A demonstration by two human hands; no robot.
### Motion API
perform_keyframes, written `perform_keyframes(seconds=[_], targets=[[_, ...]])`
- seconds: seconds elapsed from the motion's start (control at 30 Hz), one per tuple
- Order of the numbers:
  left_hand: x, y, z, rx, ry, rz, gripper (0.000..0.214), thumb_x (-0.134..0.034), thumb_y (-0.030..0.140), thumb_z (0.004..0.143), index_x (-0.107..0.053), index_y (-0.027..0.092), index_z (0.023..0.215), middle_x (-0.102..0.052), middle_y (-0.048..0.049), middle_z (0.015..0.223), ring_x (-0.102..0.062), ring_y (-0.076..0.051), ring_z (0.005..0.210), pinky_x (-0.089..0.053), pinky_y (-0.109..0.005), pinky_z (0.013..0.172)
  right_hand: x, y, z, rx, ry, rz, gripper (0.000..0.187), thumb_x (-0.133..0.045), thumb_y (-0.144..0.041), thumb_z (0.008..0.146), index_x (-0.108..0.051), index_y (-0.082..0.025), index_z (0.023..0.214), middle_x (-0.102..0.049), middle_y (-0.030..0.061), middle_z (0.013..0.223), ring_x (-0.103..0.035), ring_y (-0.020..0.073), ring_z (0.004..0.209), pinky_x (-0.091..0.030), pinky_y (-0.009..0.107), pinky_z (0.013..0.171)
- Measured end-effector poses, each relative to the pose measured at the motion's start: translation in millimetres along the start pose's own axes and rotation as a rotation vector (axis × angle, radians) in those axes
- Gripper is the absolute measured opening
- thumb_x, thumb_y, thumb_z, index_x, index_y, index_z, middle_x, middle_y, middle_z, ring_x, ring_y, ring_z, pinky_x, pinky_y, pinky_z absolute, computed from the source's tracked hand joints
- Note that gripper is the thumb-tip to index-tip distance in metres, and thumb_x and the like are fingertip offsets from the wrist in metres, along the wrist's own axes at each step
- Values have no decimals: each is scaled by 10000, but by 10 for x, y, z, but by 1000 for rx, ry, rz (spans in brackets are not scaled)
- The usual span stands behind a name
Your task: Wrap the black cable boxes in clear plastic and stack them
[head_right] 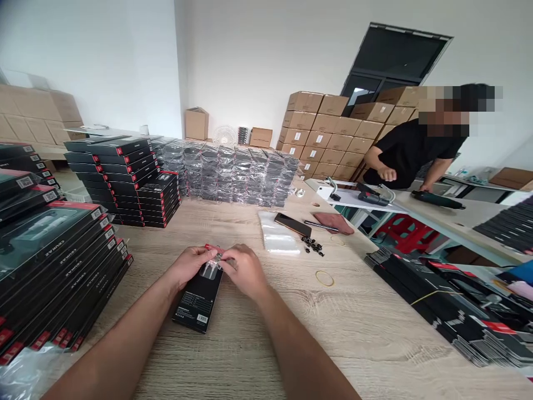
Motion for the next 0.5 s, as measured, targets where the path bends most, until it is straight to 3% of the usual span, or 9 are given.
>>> perform_keyframes(seconds=[0.13,0.3,0.4,0.5], targets=[[3,-22,-13,5,2,63,341,-780,444,578,-708,141,716,-651,-15,635,-527,-119,572,-372,-241,577,-99,113,19,-93,2,-20,135,-602,-310,814,-660,-255,706,-643,11,694,-552,175,649,-405,295,618],[56,-82,17,15,22,105,318,-786,396,544,-671,138,690,-598,9,578,-496,-110,510,-359,-243,541,5,243,8,-201,81,57,191,-579,-349,819,-623,-219,686,-596,-4,630,-515,151,585,-392,270,573],[76,-70,27,1,53,124,289,-763,384,561,-655,134,659,-586,16,566,-476,-100,506,-349,-238,546,63,247,-18,-228,141,48,180,-593,-387,801,-616,-210,787,-584,-4,681,-519,148,618,-407,261,582],[63,-54,27,-5,48,120,295,-733,396,589,-666,127,691,-598,11,590,-477,-101,528,-352,-237,564,34,174,-20,-176,115,-109,209,-660,-321,724,-613,-216,900,-603,10,818,-548,159,710,-435,266,639]])
Point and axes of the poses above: each hand's wrist, its own z-axis towards the middle knuckle, its own x-axis out of the back of the hand, y = z × x, the point moved 8 cm from there along z, towards the middle knuckle
